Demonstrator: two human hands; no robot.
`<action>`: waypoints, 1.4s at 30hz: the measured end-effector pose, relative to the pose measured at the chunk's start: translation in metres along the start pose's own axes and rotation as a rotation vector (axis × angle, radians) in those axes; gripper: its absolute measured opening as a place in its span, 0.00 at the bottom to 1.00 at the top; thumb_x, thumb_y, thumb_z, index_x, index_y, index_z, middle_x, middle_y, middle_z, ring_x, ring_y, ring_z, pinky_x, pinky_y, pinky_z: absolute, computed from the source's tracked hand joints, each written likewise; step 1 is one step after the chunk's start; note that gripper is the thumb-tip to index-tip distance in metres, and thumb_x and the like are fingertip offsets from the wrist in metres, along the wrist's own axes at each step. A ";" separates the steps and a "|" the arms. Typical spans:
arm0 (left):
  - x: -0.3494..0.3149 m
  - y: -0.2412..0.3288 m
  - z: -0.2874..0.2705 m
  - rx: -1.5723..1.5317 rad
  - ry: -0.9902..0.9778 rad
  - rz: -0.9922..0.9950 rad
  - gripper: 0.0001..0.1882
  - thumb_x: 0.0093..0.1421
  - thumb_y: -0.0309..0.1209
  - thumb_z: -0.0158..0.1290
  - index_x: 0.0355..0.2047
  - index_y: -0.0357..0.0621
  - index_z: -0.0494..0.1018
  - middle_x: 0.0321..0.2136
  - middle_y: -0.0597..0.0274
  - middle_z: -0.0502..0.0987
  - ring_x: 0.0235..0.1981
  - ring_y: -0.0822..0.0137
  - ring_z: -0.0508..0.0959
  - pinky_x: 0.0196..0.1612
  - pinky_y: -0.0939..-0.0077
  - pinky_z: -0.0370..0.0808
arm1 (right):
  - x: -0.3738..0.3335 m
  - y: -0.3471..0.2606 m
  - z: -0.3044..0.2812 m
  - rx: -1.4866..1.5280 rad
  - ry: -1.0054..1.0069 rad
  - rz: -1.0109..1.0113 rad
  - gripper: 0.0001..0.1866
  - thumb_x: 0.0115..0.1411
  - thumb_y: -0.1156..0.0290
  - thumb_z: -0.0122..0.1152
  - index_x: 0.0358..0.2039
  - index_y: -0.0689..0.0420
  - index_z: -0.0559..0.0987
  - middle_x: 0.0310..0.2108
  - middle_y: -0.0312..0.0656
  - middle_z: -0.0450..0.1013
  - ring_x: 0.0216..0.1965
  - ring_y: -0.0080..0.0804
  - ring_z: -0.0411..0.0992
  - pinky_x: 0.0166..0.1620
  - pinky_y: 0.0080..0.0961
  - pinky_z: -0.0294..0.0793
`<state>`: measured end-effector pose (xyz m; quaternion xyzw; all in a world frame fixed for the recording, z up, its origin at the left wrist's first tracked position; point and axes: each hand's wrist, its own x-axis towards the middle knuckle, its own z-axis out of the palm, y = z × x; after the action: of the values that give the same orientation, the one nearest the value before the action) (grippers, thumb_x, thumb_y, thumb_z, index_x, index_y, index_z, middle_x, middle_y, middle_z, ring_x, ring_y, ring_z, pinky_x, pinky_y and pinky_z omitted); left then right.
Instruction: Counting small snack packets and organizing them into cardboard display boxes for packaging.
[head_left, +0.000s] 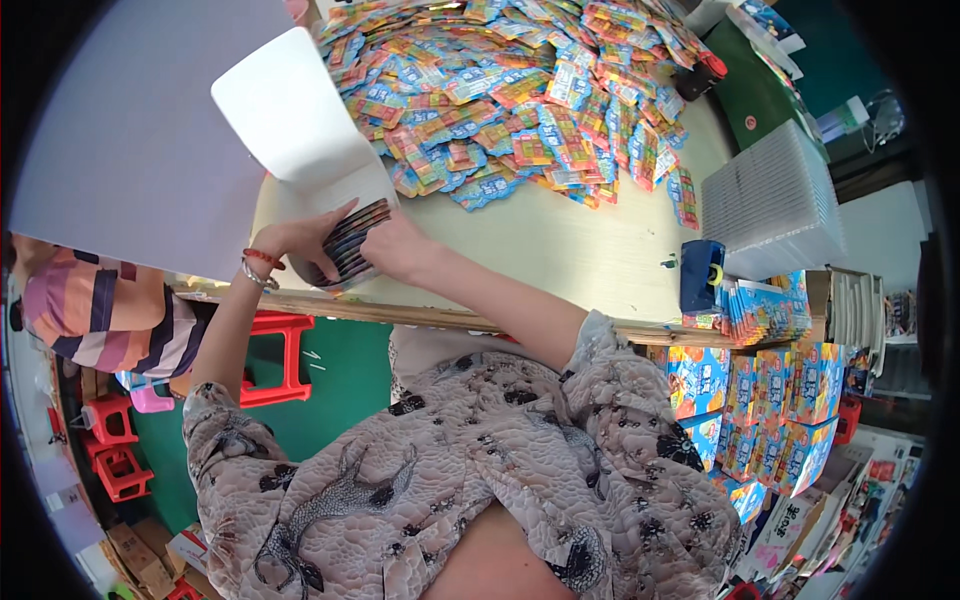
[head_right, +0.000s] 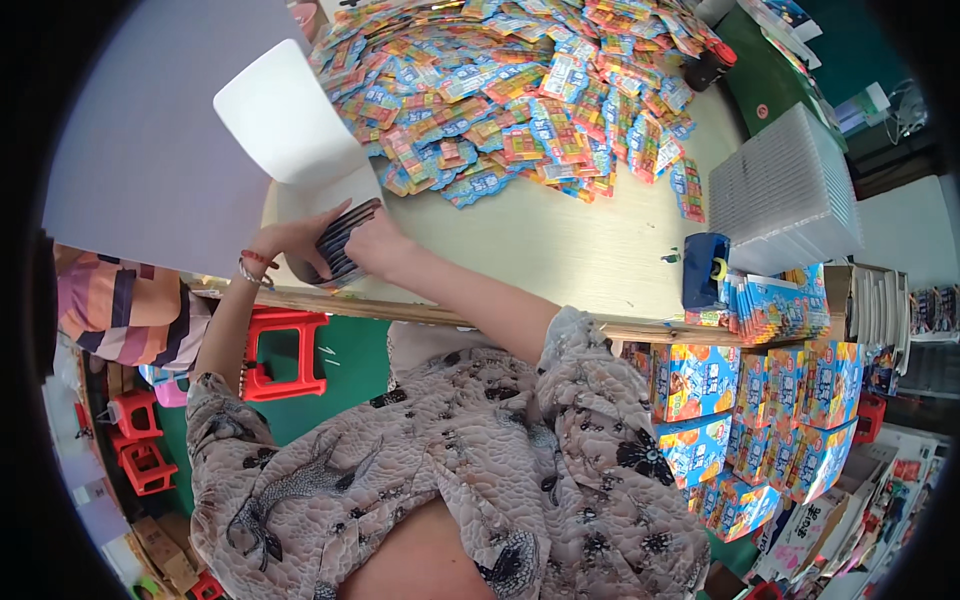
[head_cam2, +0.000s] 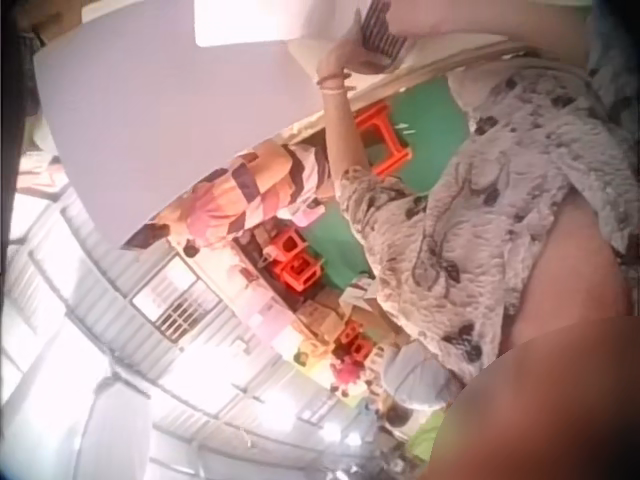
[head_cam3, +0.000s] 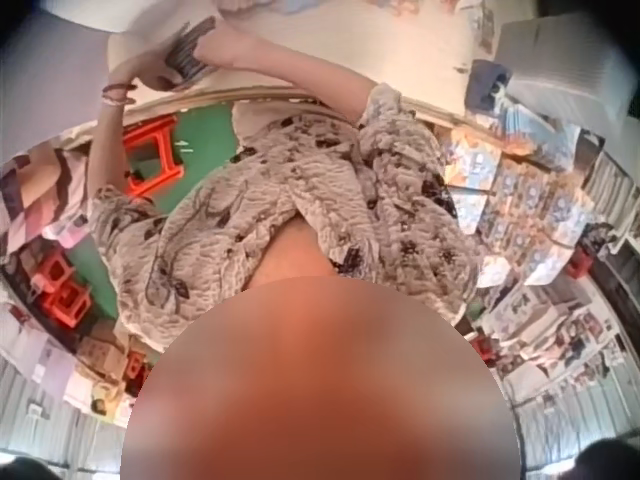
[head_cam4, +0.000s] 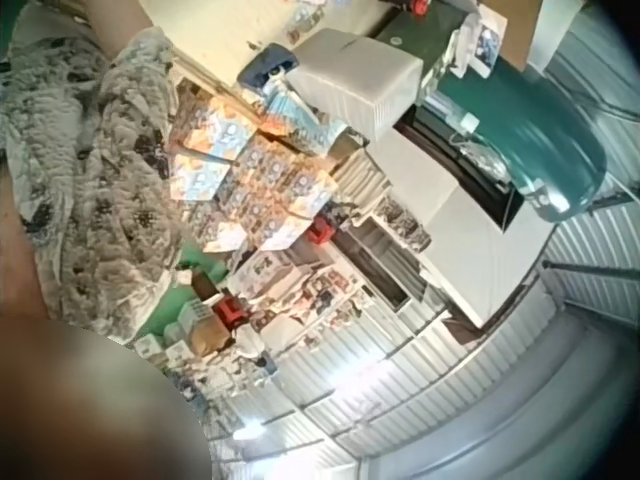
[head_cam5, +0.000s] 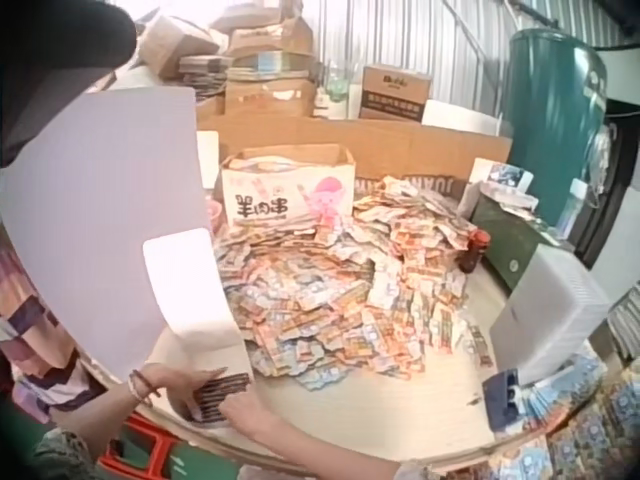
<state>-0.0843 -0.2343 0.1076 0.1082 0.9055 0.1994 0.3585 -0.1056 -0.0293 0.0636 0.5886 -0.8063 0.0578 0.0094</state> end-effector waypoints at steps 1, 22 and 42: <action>0.001 0.006 -0.001 0.002 -0.002 -0.027 0.65 0.35 0.38 0.71 0.68 0.44 0.39 0.56 0.40 0.64 0.56 0.53 0.67 0.57 0.69 0.65 | -0.005 0.005 0.003 -0.007 0.000 0.013 0.07 0.49 0.71 0.55 0.20 0.52 0.81 0.24 0.41 0.77 0.32 0.36 0.76 0.44 0.33 0.70; 0.017 0.151 0.026 -0.174 0.773 0.500 0.40 0.50 0.35 0.63 0.62 0.44 0.58 0.58 0.49 0.63 0.58 0.50 0.65 0.58 0.64 0.64 | -0.159 0.202 0.038 0.044 0.256 0.984 0.48 0.54 0.37 0.55 0.67 0.48 0.50 0.64 0.57 0.50 0.65 0.63 0.45 0.63 0.57 0.46; 0.395 0.199 -0.032 0.073 0.993 0.111 0.40 0.51 0.57 0.54 0.58 0.45 0.64 0.63 0.42 0.55 0.64 0.44 0.53 0.58 0.39 0.56 | -0.244 0.319 0.015 0.230 0.419 1.242 0.50 0.43 0.53 0.69 0.65 0.50 0.55 0.53 0.55 0.65 0.55 0.53 0.62 0.57 0.39 0.64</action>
<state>-0.3800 0.0688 -0.0237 0.0605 0.9662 0.2138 -0.1310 -0.3330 0.2958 0.0024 -0.0119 -0.9654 0.2513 0.0681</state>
